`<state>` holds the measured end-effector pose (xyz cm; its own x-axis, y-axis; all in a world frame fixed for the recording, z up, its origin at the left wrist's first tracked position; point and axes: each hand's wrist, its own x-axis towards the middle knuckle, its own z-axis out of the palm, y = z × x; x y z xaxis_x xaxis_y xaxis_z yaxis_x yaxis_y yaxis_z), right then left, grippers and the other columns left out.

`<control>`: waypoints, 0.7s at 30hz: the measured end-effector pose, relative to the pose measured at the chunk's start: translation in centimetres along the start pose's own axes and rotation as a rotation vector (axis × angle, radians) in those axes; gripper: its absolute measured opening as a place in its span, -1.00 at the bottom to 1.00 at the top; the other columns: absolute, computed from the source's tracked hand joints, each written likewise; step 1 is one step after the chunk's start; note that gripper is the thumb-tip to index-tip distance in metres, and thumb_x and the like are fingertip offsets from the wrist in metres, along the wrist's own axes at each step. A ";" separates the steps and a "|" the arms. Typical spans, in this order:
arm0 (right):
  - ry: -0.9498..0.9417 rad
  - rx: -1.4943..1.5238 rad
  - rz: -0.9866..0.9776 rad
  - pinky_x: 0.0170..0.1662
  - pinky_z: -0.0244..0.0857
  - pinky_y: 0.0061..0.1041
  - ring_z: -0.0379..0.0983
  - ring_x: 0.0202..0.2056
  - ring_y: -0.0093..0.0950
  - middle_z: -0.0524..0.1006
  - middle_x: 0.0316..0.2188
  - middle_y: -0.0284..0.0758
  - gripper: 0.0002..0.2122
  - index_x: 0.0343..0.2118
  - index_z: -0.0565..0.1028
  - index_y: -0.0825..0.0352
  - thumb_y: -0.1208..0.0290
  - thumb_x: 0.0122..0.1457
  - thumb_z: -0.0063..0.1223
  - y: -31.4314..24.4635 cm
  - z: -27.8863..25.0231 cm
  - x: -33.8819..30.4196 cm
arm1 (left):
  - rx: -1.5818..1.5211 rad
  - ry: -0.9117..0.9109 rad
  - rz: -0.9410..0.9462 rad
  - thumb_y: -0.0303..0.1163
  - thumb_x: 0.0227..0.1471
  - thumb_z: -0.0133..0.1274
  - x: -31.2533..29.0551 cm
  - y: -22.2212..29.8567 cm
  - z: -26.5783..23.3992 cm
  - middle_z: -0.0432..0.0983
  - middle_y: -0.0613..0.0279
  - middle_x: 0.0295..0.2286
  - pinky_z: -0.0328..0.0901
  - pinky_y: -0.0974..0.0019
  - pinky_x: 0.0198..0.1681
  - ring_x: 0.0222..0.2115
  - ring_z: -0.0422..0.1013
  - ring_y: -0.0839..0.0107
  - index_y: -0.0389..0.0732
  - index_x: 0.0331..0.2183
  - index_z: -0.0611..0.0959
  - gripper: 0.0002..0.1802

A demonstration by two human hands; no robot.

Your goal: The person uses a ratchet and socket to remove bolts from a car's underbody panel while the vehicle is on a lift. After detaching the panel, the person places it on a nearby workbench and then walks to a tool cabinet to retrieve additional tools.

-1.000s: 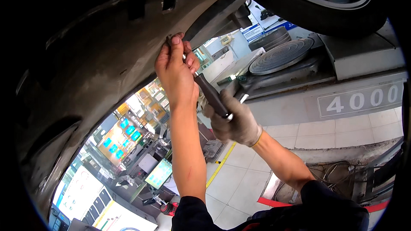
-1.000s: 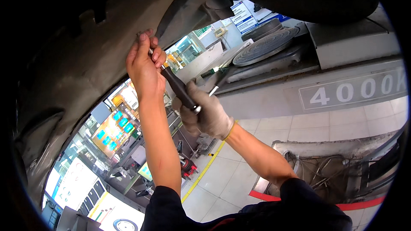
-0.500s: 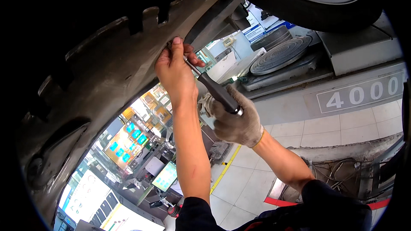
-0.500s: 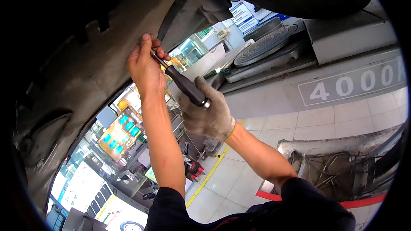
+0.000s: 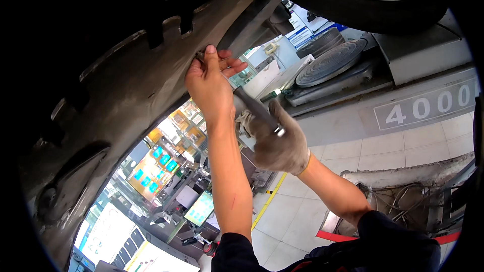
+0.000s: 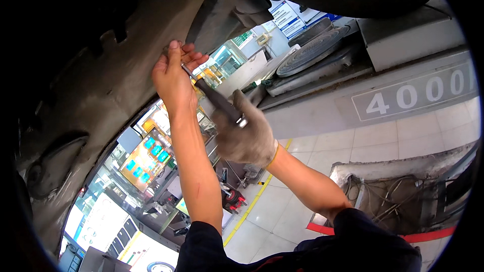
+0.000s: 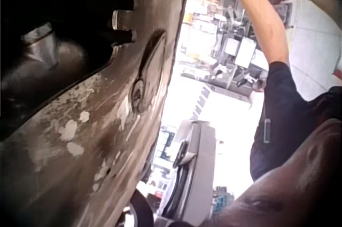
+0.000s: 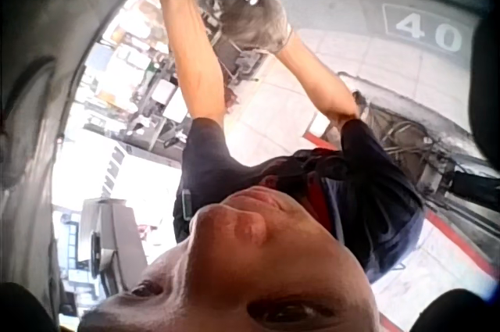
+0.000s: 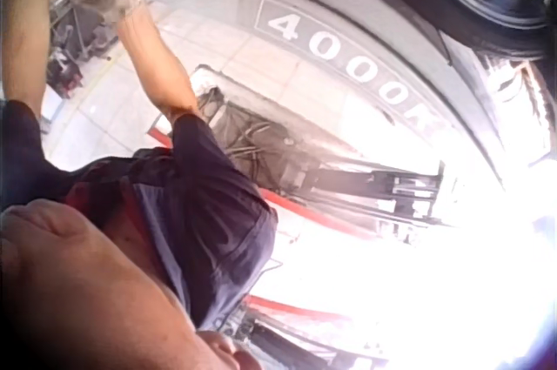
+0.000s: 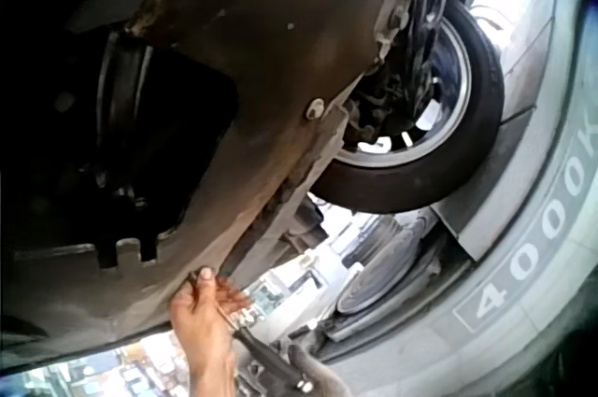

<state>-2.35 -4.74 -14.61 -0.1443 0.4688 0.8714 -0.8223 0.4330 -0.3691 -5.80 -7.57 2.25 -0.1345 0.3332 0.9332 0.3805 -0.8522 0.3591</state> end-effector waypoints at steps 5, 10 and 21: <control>-0.049 0.018 -0.056 -0.40 0.30 -0.52 0.40 -0.56 -0.48 0.49 -0.56 -0.42 -0.66 -0.16 0.49 0.34 0.11 0.34 -0.05 0.7 -0.3 0.3 | -0.189 -0.110 -0.078 -0.31 0.32 -0.01 0.0 0.4 -1.6 0.57 -0.07 -0.30 0.57 0.07 -0.21 -0.32 0.56 0.20 -0.42 -0.22 0.56 -0.70; -0.112 1.308 0.709 -0.57 0.08 -0.56 0.24 -0.67 -0.54 0.34 -0.70 -0.51 -0.39 -0.26 0.48 0.25 -0.28 0.35 -0.39 -1.5 0.0 0.5 | -0.048 -0.050 -0.073 -0.25 0.33 -0.02 -0.6 0.8 -1.5 0.59 -0.06 -0.29 0.55 0.10 -0.19 -0.32 0.58 0.19 -0.41 -0.18 0.55 -0.66; 0.286 -0.599 -0.223 -0.40 0.39 -0.32 0.51 -0.55 -0.30 0.49 -0.62 -0.24 -0.67 -0.31 0.50 0.37 0.11 0.29 0.07 -0.5 0.1 0.4 | -0.047 -0.273 -0.261 -0.34 0.31 -0.01 -4.1 -1.3 -4.5 0.53 0.11 -0.28 0.48 0.08 -0.08 -0.29 0.57 0.23 -0.38 -0.08 0.53 -0.71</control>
<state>-2.07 -4.84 -14.06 0.2105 0.4678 0.8584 -0.3589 0.8537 -0.3773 -9.83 -9.64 -1.94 0.0298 0.6313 0.7749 0.3222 -0.7399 0.5905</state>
